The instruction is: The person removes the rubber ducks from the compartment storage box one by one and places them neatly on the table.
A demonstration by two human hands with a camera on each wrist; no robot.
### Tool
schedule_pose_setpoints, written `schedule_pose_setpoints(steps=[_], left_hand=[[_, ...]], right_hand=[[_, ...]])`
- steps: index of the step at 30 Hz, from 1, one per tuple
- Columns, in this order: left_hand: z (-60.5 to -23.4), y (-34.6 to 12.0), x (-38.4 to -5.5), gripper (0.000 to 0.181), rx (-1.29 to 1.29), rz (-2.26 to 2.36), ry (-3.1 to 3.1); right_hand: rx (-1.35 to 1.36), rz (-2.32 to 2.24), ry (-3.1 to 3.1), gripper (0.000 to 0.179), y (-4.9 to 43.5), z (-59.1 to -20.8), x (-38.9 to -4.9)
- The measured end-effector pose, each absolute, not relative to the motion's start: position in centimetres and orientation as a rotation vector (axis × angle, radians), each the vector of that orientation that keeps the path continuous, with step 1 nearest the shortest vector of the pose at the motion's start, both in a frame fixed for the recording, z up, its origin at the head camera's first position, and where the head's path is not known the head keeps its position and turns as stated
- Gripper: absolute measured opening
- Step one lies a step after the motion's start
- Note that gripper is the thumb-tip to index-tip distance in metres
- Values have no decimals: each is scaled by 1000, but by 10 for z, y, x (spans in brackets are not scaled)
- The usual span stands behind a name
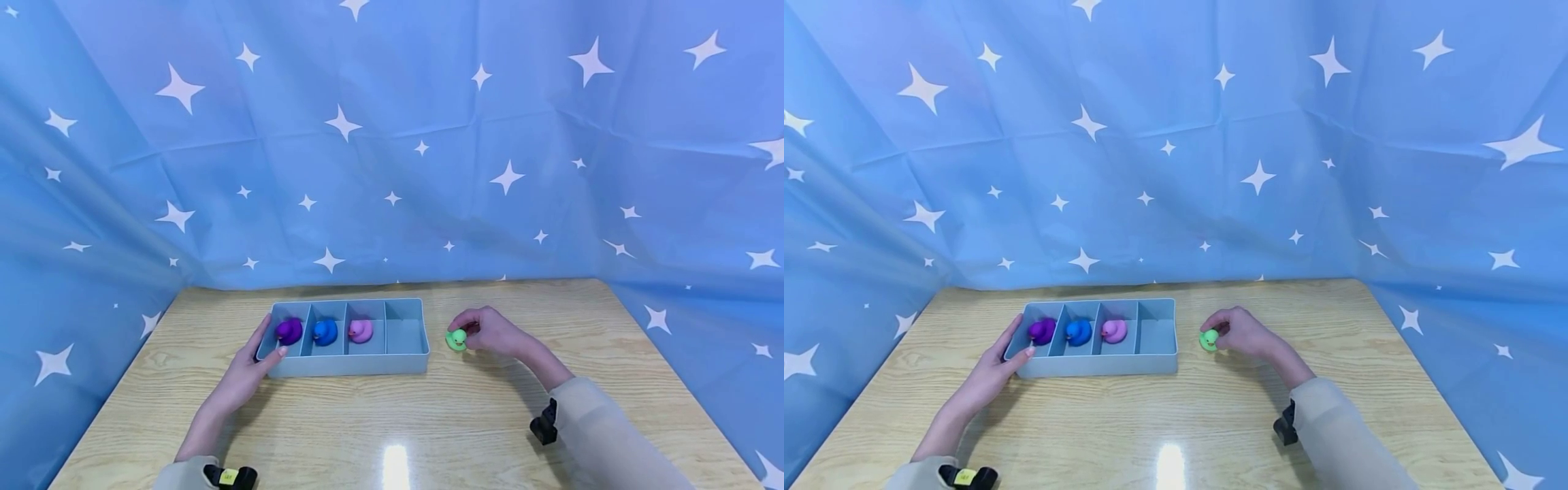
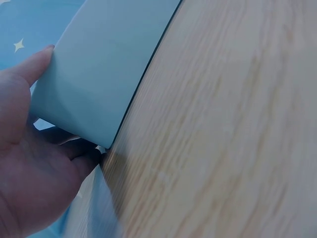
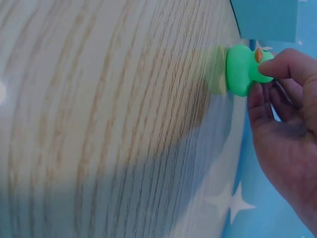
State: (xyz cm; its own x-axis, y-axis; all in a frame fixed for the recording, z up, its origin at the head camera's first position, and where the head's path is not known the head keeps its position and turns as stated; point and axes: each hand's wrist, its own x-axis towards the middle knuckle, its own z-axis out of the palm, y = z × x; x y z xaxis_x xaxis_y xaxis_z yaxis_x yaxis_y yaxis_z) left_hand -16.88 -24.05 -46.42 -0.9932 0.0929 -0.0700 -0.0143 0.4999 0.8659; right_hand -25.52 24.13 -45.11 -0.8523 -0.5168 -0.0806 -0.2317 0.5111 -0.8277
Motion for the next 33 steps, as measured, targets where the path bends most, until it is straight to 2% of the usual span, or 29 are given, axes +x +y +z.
schedule_pose_setpoints(steps=[17,23,33], left_hand=[[-466,-241,-169,86,73,1602,2569],[-466,-240,-169,80,97,1656,2529],[-467,-240,-168,80,76,1741,2441]], right_hand=[[-640,-1259,2480,36,237,-444,-254],[-708,-1269,2530,37,227,-430,-258],[-763,-1371,2475,32,186,-396,-256]])
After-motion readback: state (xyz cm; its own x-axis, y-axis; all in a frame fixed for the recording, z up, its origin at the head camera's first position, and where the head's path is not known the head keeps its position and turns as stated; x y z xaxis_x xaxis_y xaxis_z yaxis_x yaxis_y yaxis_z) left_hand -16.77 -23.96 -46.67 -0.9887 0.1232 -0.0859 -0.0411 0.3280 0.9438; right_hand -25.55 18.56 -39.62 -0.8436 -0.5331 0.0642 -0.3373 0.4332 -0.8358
